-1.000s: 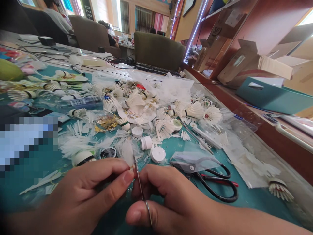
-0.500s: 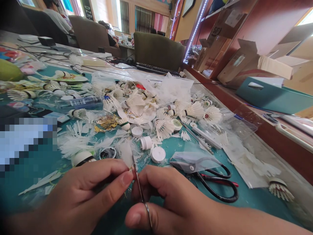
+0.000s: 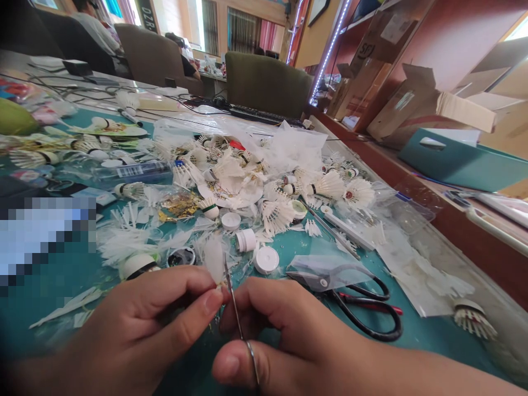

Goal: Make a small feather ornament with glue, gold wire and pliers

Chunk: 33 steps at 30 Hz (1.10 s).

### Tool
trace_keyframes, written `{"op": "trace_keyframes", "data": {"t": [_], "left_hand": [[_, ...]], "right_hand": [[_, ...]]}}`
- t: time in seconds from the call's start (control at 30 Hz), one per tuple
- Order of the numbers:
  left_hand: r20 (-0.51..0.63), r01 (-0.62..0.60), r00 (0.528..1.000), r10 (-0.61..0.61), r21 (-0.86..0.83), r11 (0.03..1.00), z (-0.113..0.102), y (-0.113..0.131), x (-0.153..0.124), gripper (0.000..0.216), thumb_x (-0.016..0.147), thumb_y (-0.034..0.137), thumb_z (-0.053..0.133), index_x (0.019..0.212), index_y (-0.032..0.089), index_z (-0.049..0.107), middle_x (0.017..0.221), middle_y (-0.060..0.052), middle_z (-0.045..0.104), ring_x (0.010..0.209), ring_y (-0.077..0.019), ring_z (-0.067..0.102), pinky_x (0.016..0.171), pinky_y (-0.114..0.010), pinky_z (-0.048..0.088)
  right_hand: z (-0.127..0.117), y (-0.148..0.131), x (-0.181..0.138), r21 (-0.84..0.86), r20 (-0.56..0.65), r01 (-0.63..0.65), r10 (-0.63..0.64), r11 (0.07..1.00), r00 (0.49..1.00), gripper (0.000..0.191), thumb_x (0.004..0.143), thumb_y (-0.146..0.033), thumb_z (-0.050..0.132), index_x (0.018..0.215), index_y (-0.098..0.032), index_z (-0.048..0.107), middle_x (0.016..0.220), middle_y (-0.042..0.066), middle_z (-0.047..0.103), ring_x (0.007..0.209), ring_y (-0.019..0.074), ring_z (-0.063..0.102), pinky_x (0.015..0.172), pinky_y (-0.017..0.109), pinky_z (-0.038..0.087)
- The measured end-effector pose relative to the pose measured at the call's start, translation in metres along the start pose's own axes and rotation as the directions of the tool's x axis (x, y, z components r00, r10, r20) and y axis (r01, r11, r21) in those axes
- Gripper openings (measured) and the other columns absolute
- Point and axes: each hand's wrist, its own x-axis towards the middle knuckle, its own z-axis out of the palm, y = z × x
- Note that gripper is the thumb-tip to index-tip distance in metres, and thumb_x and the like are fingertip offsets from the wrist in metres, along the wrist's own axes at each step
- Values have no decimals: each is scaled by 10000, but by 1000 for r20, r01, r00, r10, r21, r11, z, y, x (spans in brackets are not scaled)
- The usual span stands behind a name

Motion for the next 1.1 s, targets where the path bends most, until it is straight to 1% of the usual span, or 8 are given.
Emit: {"op": "trace_keyframes", "data": {"t": [0.13, 0.3, 0.53, 0.7, 0.93, 1.1], "left_hand": [[-8, 9, 1000, -9, -11, 1000, 0, -1, 0, 379, 1058, 354, 537, 792, 221, 773, 701, 28, 747, 649, -142, 693, 637, -240, 538], [-23, -7, 1000, 6, -33, 999, 0, 0, 0, 360, 1050, 336, 558, 787, 230, 778, 695, 35, 749, 655, -140, 705, 662, -238, 554], [-34, -35, 999, 32, -65, 997, 1, -1, 1, 352, 1045, 329, 580, 782, 226, 790, 687, 22, 763, 662, -153, 707, 636, -240, 559], [-22, -21, 1000, 20, -67, 998, 1, -1, 1, 360, 1048, 335, 567, 786, 220, 784, 688, 19, 764, 636, -146, 693, 613, -236, 550], [-30, 9, 1000, -10, -52, 999, 0, 1, -1, 363, 1041, 346, 569, 775, 225, 785, 684, 13, 771, 643, -159, 703, 613, -247, 556], [-33, 5, 999, -7, -72, 997, 1, 1, -1, 356, 1045, 338, 567, 790, 229, 791, 701, 19, 784, 648, -152, 716, 621, -239, 558]], "right_hand": [[-1, 0, -2, -20, 1, -15, 15, 1000, 1000, 484, 1009, -692, 719, 927, -218, 663, 855, -8, 589, 764, 141, 517, 700, 240, 490], [-2, 0, -3, -12, 1, -30, 30, 999, 1000, 419, 1017, -639, 736, 965, -226, 694, 887, -3, 618, 793, 147, 541, 734, 243, 503], [-5, 2, -6, -31, 20, -38, 39, 999, 999, 436, 1009, -650, 745, 939, -223, 691, 882, 0, 612, 790, 148, 537, 730, 246, 501], [-5, 4, -6, -44, 18, -78, 79, 996, 997, 411, 1008, -628, 756, 952, -226, 691, 913, 0, 621, 818, 149, 545, 751, 248, 497], [-5, 5, -7, -43, 19, -63, 64, 997, 998, 447, 997, -665, 754, 932, -229, 686, 891, -6, 606, 805, 151, 530, 731, 252, 486], [-4, 3, -6, -76, -12, -44, 43, 996, 999, 451, 1000, -677, 744, 941, -231, 707, 898, 0, 639, 827, 159, 558, 760, 257, 503]]}}
